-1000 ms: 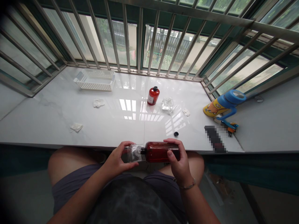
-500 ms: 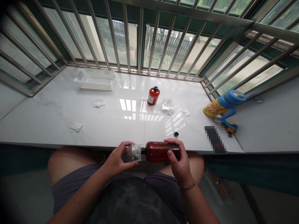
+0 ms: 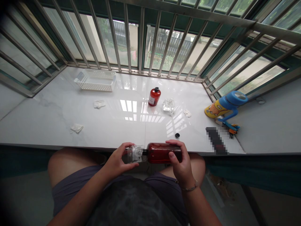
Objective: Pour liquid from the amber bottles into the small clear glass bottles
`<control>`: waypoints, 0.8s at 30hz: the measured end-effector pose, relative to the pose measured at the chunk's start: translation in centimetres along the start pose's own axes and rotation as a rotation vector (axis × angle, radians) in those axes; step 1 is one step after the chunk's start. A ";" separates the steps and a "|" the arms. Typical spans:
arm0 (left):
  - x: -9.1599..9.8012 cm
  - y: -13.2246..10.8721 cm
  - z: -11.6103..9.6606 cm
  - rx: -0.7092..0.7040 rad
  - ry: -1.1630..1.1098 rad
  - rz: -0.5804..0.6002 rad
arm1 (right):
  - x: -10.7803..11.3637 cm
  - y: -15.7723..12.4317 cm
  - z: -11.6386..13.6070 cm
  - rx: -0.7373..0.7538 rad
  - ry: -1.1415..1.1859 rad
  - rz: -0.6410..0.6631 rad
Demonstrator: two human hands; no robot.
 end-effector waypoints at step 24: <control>0.1 0.1 0.3 -0.006 0.010 0.006 | 0.5 0.1 -0.4 0.033 -0.040 -0.037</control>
Point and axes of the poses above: each hand's wrist, its own y-axis towards the middle knuckle, its own x-axis out of the back of the hand, z = x × y, the point moved 4 cm from there along y, towards the middle knuckle, and after that the axes turned 7 degrees about -y, right-handed, at the moved point
